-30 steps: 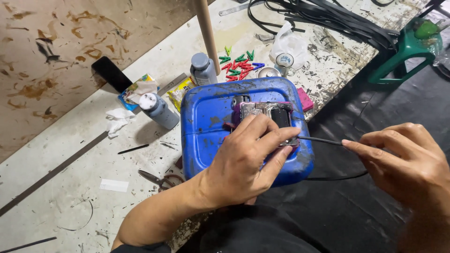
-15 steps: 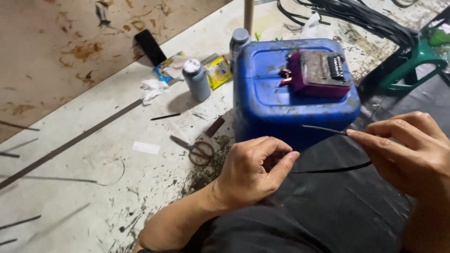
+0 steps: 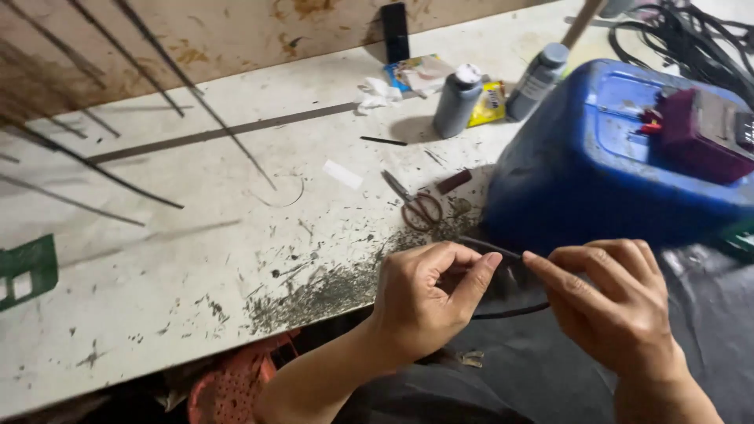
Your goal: Applying edge paint to long leather strips using a manual applicator and hanging them on a drying rack with clips.
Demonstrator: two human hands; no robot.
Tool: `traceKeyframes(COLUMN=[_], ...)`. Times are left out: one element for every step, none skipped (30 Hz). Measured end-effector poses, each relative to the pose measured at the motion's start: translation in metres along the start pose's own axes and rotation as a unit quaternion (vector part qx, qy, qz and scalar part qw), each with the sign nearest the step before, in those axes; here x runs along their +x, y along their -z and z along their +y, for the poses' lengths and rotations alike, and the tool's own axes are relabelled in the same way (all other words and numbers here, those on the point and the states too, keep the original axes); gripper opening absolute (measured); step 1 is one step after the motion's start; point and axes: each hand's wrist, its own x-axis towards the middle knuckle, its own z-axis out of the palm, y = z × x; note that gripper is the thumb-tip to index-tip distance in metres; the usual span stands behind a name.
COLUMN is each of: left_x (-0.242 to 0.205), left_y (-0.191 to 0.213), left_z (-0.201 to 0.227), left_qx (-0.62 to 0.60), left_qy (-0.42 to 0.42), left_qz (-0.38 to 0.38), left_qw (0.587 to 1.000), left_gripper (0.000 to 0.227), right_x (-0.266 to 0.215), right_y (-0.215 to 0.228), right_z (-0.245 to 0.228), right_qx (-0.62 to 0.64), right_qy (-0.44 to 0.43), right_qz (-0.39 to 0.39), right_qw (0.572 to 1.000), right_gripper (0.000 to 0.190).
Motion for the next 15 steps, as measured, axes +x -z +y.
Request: traceKeyframes(left_x=[-0.005, -0.012, -0.018, -0.026, -0.033, -0.039, -0.043, -0.047, -0.052, -0.057, -0.062, -0.067, -0.071, -0.076, -0.080], left_y=[0.007, 0.013, 0.020, 0.025, 0.030, 0.035, 0.043, 0.050, 0.057, 0.063, 0.068, 0.073, 0.076, 0.079, 0.082], left_z=[0.001, 0.002, 0.004, 0.003, 0.002, 0.002, 0.006, 0.009, 0.014, 0.015, 0.017, 0.019, 0.022, 0.024, 0.026], left_qx=[0.009, 0.025, 0.041, 0.054, 0.072, 0.091, 0.104, 0.103, 0.102, 0.114, 0.123, 0.133, 0.145, 0.157, 0.168], left_qy=[0.005, 0.012, 0.019, 0.027, 0.034, 0.040, 0.046, 0.060, 0.074, 0.075, 0.075, 0.076, 0.077, 0.090, 0.102], left_qz=[0.014, 0.026, 0.037, 0.050, 0.069, 0.088, 0.101, 0.112, 0.123, 0.138, 0.159, 0.181, 0.197, 0.218, 0.240], left_qw=[1.000, 0.999, 0.998, 0.997, 0.994, 0.991, 0.988, 0.986, 0.984, 0.981, 0.977, 0.971, 0.967, 0.959, 0.951], left_gripper=[0.019, 0.021, 0.023, 0.023, 0.025, 0.028, 0.028, 0.028, 0.028, 0.028, 0.027, 0.027, 0.027, 0.024, 0.022], right_x=[0.004, 0.007, 0.010, 0.014, 0.019, 0.024, 0.031, 0.038, 0.045, 0.051, 0.057, 0.062, 0.064, 0.064, 0.065], right_y=[-0.003, -0.007, -0.011, -0.015, -0.019, -0.023, -0.029, -0.035, -0.039, -0.044, -0.048, -0.052, -0.059, -0.066, -0.073], right_z=[-0.007, -0.014, -0.021, -0.027, -0.033, -0.039, -0.045, -0.052, -0.058, -0.066, -0.074, -0.082, -0.086, -0.091, -0.096], right_qx=[0.011, 0.026, 0.041, 0.055, 0.066, 0.076, 0.090, 0.114, 0.139, 0.149, 0.164, 0.180, 0.191, 0.188, 0.187], right_qy=[0.014, 0.023, 0.033, 0.046, 0.059, 0.072, 0.086, 0.103, 0.120, 0.135, 0.145, 0.155, 0.171, 0.183, 0.196], right_qz=[0.001, 0.002, 0.003, 0.004, 0.001, -0.001, 0.001, 0.012, 0.022, 0.028, 0.034, 0.038, 0.043, 0.055, 0.068], right_qw=[1.000, 0.999, 0.999, 0.997, 0.996, 0.995, 0.992, 0.988, 0.983, 0.979, 0.975, 0.971, 0.966, 0.963, 0.960], right_gripper=[0.021, 0.020, 0.020, 0.020, 0.021, 0.021, 0.021, 0.019, 0.018, 0.018, 0.017, 0.017, 0.017, 0.018, 0.019])
